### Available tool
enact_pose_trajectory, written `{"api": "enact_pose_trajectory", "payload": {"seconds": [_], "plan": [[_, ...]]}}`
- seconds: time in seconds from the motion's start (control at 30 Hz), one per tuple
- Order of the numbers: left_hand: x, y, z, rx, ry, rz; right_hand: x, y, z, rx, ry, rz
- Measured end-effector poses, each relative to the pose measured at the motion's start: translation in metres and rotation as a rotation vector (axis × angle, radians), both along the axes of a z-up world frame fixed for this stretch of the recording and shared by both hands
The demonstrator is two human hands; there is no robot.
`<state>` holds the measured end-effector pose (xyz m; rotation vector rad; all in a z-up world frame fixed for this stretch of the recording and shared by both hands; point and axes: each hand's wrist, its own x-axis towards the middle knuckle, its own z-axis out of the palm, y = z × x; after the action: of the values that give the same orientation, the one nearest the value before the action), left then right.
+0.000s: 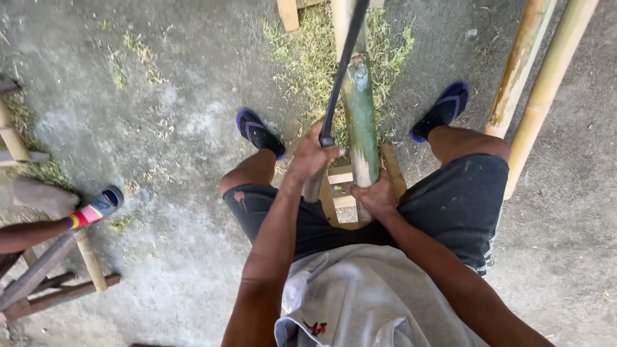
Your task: Scraping the outer surface of a bamboo pole using a machete to prepare it for manufacturing.
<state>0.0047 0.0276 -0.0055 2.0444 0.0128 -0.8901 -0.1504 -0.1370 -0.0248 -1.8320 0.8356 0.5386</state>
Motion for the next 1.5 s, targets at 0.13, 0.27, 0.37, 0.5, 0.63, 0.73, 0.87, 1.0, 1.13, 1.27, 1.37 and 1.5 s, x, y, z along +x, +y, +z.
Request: {"api": "enact_pose_trajectory", "payload": {"seconds": [0.13, 0.27, 0.37, 0.5, 0.63, 0.73, 0.87, 1.0, 1.13, 1.27, 1.37, 1.5], "plan": [[-0.036, -0.001, -0.022, 0.196, 0.012, 0.129, 0.007, 0.000, 0.005, -0.022, 0.032, 0.028], [-0.041, 0.001, -0.023, 0.359, -0.139, 0.104, -0.002, 0.000, -0.007, -0.042, -0.003, 0.022], [-0.043, -0.003, -0.003, 0.324, -0.324, 0.120, 0.002, -0.001, -0.006, -0.096, 0.035, 0.086], [-0.038, -0.022, 0.051, 0.114, -0.472, 0.136, -0.001, 0.000, -0.014, -0.045, 0.002, 0.038], [-0.040, -0.028, 0.045, 0.121, -0.473, 0.127, 0.004, 0.001, -0.001, -0.035, 0.045, 0.039], [-0.047, -0.016, -0.037, 0.315, -0.346, 0.086, 0.000, 0.000, -0.007, -0.059, 0.014, 0.068], [-0.026, -0.022, -0.005, 0.341, -0.213, 0.088, -0.003, -0.002, -0.014, -0.078, -0.047, 0.078], [-0.016, -0.031, 0.017, 0.158, -0.215, 0.181, 0.001, 0.001, -0.003, -0.049, 0.025, 0.039], [-0.001, -0.052, 0.067, -0.224, -0.464, 0.357, -0.006, 0.000, -0.013, -0.038, -0.084, 0.034], [-0.003, -0.056, 0.105, -0.501, -0.589, 0.385, -0.006, 0.000, -0.016, -0.089, -0.022, 0.060], [-0.016, -0.064, 0.096, -0.717, -0.593, 0.434, -0.007, 0.001, -0.009, -0.050, 0.000, 0.035], [0.011, -0.076, 0.067, -0.683, -0.482, 0.586, 0.009, -0.002, -0.022, -0.112, 0.025, 0.076]]}}
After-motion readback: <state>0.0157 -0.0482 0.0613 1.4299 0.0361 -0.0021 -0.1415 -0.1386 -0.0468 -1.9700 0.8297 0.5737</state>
